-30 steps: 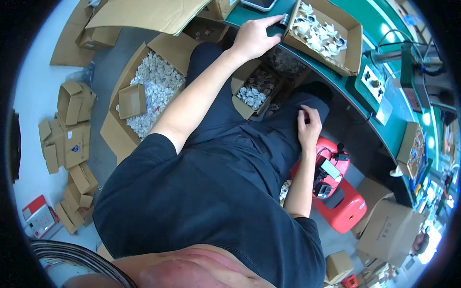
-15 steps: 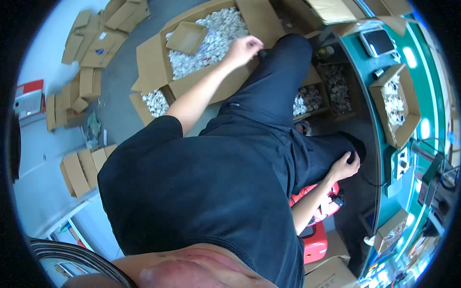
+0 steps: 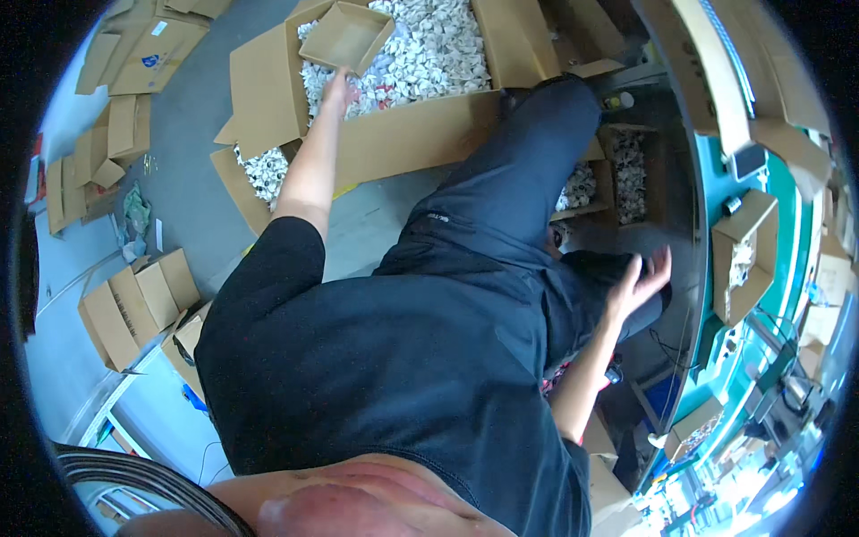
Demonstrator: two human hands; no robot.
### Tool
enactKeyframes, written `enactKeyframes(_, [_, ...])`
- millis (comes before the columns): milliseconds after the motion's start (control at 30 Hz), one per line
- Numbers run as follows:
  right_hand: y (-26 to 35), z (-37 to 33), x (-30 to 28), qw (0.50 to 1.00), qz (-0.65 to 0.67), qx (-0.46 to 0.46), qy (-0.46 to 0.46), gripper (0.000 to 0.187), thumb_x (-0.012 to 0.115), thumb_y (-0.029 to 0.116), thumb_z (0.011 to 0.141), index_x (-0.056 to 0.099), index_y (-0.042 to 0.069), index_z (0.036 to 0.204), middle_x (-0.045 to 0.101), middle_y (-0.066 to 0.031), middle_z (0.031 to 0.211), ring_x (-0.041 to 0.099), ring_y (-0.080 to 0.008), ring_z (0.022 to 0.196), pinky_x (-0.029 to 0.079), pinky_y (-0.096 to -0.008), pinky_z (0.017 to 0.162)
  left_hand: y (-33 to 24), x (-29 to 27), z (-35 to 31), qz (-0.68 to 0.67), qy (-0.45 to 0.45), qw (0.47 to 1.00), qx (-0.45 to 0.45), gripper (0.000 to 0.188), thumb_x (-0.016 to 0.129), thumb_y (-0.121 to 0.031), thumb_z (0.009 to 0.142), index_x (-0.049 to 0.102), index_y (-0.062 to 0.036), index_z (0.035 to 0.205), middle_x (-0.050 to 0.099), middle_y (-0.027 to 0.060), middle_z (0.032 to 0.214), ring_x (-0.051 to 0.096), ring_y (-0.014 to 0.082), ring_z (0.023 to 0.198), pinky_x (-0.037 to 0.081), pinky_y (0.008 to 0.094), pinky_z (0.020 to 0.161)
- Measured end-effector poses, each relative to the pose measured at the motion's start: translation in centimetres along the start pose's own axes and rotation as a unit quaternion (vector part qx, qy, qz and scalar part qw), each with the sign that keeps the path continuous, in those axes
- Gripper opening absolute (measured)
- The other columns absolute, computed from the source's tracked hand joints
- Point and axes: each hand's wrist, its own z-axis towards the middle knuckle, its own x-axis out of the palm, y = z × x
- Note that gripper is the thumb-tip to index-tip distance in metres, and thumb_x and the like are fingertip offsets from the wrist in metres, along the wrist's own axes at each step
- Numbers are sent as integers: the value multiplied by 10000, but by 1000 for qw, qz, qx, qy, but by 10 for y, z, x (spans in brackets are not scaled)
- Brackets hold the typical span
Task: Manual assembly and packaging of small electronic components at a production workbench.
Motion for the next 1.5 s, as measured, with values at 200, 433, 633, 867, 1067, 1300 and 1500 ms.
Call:
enactKeyframes(200, [79,63,171,967,-15,-158,201,542,669,208,930,483,-6,1392,484,-199,1399,497,-324,1264,389,-429,1083,-1,36,35,-184,97,969,-135,919,633,-610,860,326,-24,1498,431,239,1417,461,349,1291,350,504,1142])
enactKeyframes(433, [93,83,327,918,24,-57,391,690,742,363,892,478,-23,1400,475,-252,1408,479,-374,1328,430,-442,1062,10,57,0,-208,83,974,-20,466,631,-389,866,529,-62,1182,599,107,1203,620,290,1063,482,462,957])
enactKeyframes(633, [58,141,395,864,248,172,403,874,751,396,844,337,-50,1472,461,-243,1443,491,-325,1308,386,-413,1099,-18,88,-74,-55,331,942,-15,483,602,-365,931,589,-47,1295,664,116,1214,667,249,1032,541,376,883])
enactKeyframes(867, [35,183,383,865,375,309,126,494,663,170,905,493,42,1351,578,-116,1269,602,-274,1135,504,-422,939,-1,157,-22,246,69,940,226,781,553,-609,943,485,6,1419,536,253,1395,477,382,1346,346,462,1130])
enactKeyframes(1067, [44,193,377,850,399,317,132,503,624,141,925,455,40,1388,565,-112,1280,574,-288,1185,474,-437,992,45,217,-25,486,-135,828,244,971,702,-664,754,436,-51,1459,288,344,1510,184,476,1461,144,645,1159])
enactKeyframes(1300, [21,199,373,850,390,310,168,475,660,166,912,505,30,1340,576,-118,1255,591,-271,1141,487,-425,965,32,234,-83,496,36,844,200,905,686,-677,761,497,-100,1432,481,237,1426,371,415,1390,254,600,1135])
enactKeyframes(1500, [31,190,389,854,382,280,214,550,702,163,892,475,4,1366,593,-130,1231,596,-257,1119,490,-399,942,29,207,-22,504,113,825,229,828,685,-681,747,595,-132,1360,572,175,1393,477,356,1339,389,547,1072])
